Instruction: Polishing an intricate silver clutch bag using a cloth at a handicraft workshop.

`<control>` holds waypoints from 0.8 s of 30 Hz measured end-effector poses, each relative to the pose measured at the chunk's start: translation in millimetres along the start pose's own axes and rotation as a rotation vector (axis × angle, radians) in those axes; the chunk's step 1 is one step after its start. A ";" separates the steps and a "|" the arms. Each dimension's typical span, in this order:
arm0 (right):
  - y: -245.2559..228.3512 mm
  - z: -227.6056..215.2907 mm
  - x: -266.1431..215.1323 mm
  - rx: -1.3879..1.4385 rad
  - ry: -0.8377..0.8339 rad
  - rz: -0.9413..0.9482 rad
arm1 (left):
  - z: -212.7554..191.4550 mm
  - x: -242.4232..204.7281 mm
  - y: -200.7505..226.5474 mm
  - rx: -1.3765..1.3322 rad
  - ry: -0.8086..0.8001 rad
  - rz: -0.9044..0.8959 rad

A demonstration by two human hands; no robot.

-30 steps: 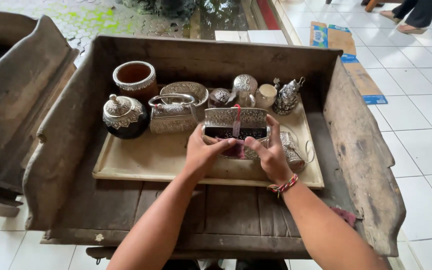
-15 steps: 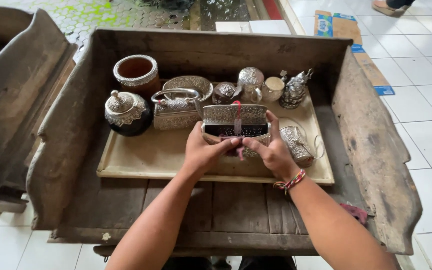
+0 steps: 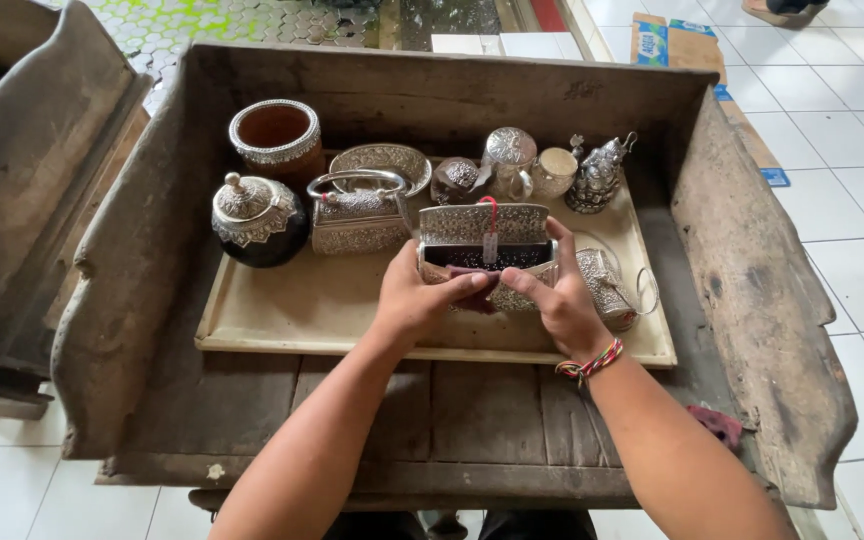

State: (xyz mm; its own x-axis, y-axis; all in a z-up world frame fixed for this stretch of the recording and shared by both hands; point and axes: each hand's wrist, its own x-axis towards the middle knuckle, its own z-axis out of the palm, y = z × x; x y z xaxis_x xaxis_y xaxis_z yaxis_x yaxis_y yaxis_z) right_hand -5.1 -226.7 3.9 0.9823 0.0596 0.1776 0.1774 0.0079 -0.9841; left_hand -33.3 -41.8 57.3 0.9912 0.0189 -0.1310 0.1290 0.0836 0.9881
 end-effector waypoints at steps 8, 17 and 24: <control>17.4 -15.9 5.9 0.022 0.033 -0.045 | -20.2 24.6 -33.1 -0.382 -0.159 0.013; 15.5 -10.1 1.3 -0.048 -0.035 -0.093 | -15.6 29.8 -45.6 -0.053 -0.006 0.092; 5.0 -3.4 1.0 0.030 -0.028 -0.072 | -19.2 21.5 -29.0 -0.253 -0.115 0.060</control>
State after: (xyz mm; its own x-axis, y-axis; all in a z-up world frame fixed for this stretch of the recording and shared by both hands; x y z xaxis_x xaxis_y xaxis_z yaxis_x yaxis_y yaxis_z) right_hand -3.1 -230.0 -0.8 0.9650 0.0855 0.2478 0.2449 0.0427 -0.9686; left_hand -16.3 -24.6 24.3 0.9956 -0.0803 -0.0489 0.0729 0.3317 0.9406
